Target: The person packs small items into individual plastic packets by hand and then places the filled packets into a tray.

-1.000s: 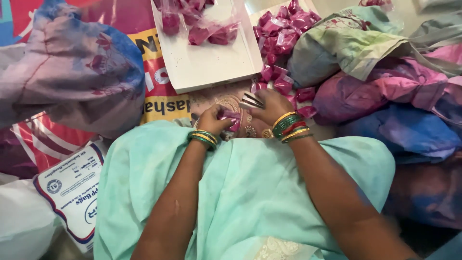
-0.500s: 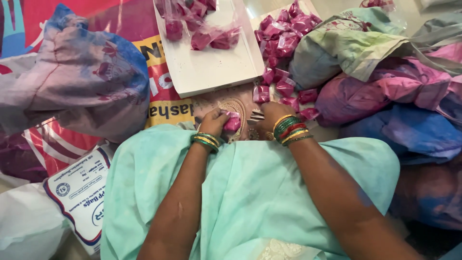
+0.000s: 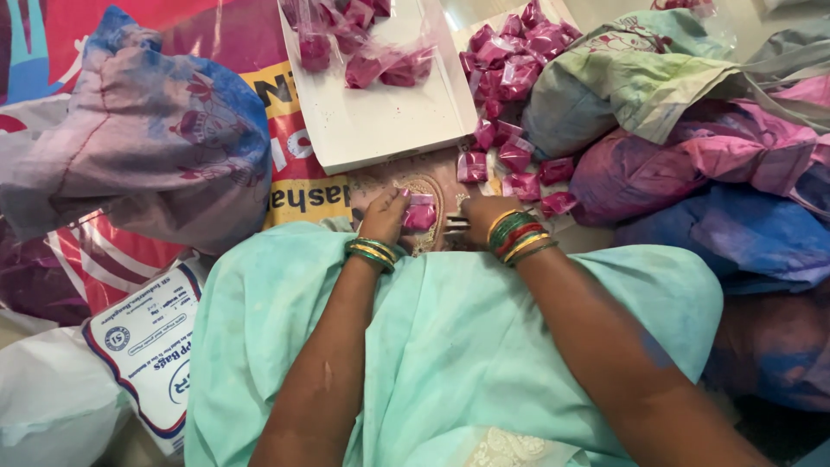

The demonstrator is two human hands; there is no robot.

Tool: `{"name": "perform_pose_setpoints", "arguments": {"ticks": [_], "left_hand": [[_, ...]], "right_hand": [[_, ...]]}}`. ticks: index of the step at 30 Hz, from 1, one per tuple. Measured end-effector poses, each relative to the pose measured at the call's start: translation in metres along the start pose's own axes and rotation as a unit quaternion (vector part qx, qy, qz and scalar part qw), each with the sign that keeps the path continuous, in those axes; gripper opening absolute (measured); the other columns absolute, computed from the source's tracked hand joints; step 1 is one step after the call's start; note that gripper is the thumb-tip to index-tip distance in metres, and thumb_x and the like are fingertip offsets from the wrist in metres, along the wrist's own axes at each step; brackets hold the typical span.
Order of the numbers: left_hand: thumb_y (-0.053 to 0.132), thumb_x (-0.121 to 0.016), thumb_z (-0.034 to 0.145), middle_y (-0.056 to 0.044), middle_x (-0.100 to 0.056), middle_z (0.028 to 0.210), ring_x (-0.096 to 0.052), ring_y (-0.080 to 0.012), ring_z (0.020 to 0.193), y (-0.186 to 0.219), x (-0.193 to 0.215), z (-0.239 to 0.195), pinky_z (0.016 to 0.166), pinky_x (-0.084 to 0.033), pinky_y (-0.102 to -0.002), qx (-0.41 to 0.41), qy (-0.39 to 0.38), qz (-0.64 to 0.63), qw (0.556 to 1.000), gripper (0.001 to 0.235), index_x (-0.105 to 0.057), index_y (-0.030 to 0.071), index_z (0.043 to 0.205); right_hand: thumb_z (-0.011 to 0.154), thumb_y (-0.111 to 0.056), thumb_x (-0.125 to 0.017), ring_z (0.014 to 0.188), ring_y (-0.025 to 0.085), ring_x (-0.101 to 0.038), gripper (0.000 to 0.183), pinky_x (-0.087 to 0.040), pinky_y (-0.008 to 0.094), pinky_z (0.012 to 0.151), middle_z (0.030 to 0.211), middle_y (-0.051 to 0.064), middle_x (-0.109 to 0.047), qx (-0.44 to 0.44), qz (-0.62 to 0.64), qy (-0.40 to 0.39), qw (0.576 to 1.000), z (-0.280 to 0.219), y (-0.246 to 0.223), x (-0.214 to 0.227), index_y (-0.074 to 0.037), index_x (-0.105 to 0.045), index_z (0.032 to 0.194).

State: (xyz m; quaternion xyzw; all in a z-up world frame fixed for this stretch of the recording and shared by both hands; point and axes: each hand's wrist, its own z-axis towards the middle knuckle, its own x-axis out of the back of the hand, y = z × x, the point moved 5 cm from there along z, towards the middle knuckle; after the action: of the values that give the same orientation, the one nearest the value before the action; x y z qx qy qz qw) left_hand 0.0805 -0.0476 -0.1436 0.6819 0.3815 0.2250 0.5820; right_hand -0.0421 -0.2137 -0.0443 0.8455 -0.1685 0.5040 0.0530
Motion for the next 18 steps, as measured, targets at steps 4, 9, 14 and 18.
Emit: {"name": "perform_pose_setpoints", "arguments": {"ticks": [4,9,14,18], "left_hand": [[0.021,-0.061,0.105,0.004,-0.057,0.079,-0.049,-0.0055,0.070,0.000,-0.005,0.002,0.061,-0.043,-0.024,-0.023,-0.025,-0.087,0.996,0.021,-0.061,0.006,0.090],[0.022,-0.063,0.109,0.002,-0.054,0.080,-0.046,-0.0062,0.072,-0.013,0.000,0.008,0.062,-0.041,-0.024,-0.049,-0.017,-0.024,0.998,0.025,-0.062,0.003,0.093],[0.020,-0.066,0.096,0.000,-0.068,0.083,-0.059,-0.0059,0.074,0.052,-0.017,-0.024,0.066,-0.051,-0.024,-0.040,0.006,0.087,0.995,0.016,-0.068,0.004,0.100],[0.018,-0.068,0.096,-0.006,-0.072,0.090,-0.067,-0.0098,0.083,0.055,-0.032,-0.028,0.074,-0.055,-0.027,-0.108,-0.078,0.129,0.983,0.016,-0.067,0.002,0.098]], "right_hand": [[0.084,-0.035,-0.071,0.107,0.037,-0.069,0.037,-0.056,0.051,0.090,0.116,0.016,-0.070,0.032,-0.002,-0.002,0.999,-0.005,-0.019,-0.004,-0.011,-0.069,0.112],[0.091,-0.028,-0.063,0.112,0.035,-0.068,0.034,-0.056,0.049,0.092,0.123,0.014,-0.071,0.060,-0.006,-0.023,0.998,0.013,-0.015,-0.030,-0.015,-0.069,0.122],[0.074,-0.026,-0.079,0.104,0.034,-0.069,0.055,-0.055,0.045,0.088,0.116,0.014,-0.070,0.079,0.183,0.053,0.979,-0.004,-0.014,0.024,-0.013,-0.064,0.126],[0.080,-0.026,-0.079,0.090,0.030,-0.073,0.038,-0.057,0.038,0.080,0.099,0.015,-0.073,0.149,0.366,0.126,0.910,-0.011,-0.024,0.031,-0.007,-0.067,0.111]]}}
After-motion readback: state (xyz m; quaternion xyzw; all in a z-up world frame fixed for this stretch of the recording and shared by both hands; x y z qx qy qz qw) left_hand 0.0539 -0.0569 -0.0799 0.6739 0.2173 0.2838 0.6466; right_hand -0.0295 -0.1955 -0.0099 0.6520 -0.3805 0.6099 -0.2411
